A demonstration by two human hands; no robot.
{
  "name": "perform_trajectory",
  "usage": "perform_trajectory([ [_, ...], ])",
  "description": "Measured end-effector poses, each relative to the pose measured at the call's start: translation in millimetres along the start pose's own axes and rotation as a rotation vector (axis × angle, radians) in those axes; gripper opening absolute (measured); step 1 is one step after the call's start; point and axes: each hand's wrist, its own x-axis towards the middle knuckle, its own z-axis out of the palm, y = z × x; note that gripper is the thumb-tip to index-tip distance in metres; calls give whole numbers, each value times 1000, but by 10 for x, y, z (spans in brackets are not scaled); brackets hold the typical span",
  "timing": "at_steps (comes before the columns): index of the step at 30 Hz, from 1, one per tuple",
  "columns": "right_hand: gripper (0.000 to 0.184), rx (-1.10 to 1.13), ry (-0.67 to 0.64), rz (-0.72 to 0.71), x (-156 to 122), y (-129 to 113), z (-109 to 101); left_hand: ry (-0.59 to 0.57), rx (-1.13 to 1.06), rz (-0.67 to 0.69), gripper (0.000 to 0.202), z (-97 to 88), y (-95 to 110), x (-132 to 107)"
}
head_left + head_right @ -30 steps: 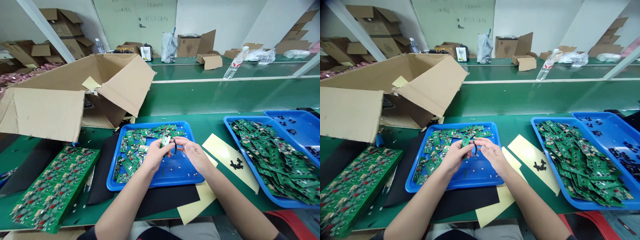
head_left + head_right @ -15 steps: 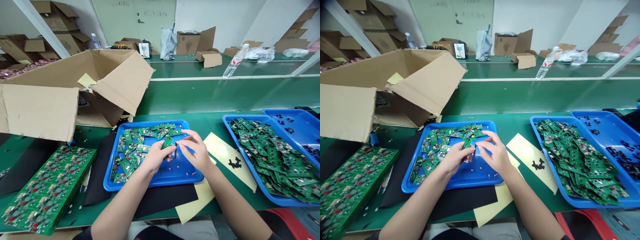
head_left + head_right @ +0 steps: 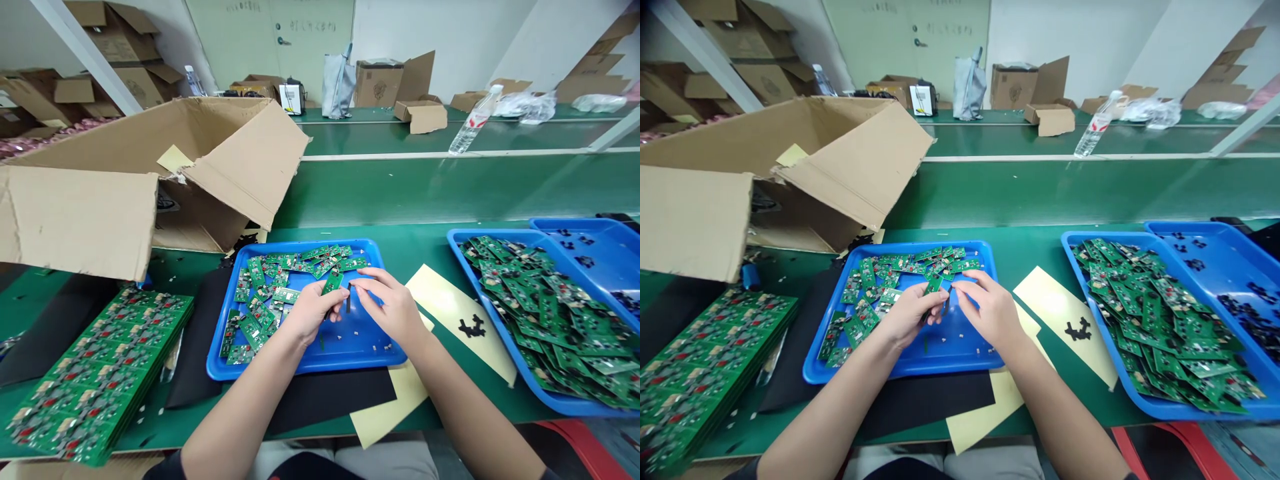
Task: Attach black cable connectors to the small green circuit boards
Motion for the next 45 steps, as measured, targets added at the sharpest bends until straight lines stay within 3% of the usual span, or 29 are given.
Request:
perform_trajectory([
  [11, 26, -57, -43, 33, -15, -28, 15, 0, 3, -11, 28, -42, -3, 21],
  [15, 30, -51, -51, 173, 13, 57, -9, -24, -10, -16, 27, -31, -5, 7],
  [18, 25, 120, -69, 308, 34, 82, -36, 1, -3, 4, 26, -17, -9, 4],
  [22, 22, 521, -274, 429, 48, -8, -38, 55, 4, 44, 24, 0, -18, 6],
  [24, 21, 608, -341, 436, 49, -56, -33, 58, 14, 54, 24, 7, -22, 3],
  [31, 21, 424, -310, 402, 49, -54, -149, 52, 157, 88, 33, 6, 8, -29],
  [36, 21, 426, -226, 348, 53, -36, -267, 227, 87, 177, 28, -63, 104, -36],
  [39, 22, 356, -190, 267, 49, -31, -280, 126, -57, 89, 27, -74, 121, -38],
  [42, 20, 283, -183, 94, 40, -28, -254, -12, -143, -13, 32, -39, 95, -48],
  [45, 18, 217, -180, -50, 30, -27, -228, -47, -167, -38, 39, -4, 68, -51],
])
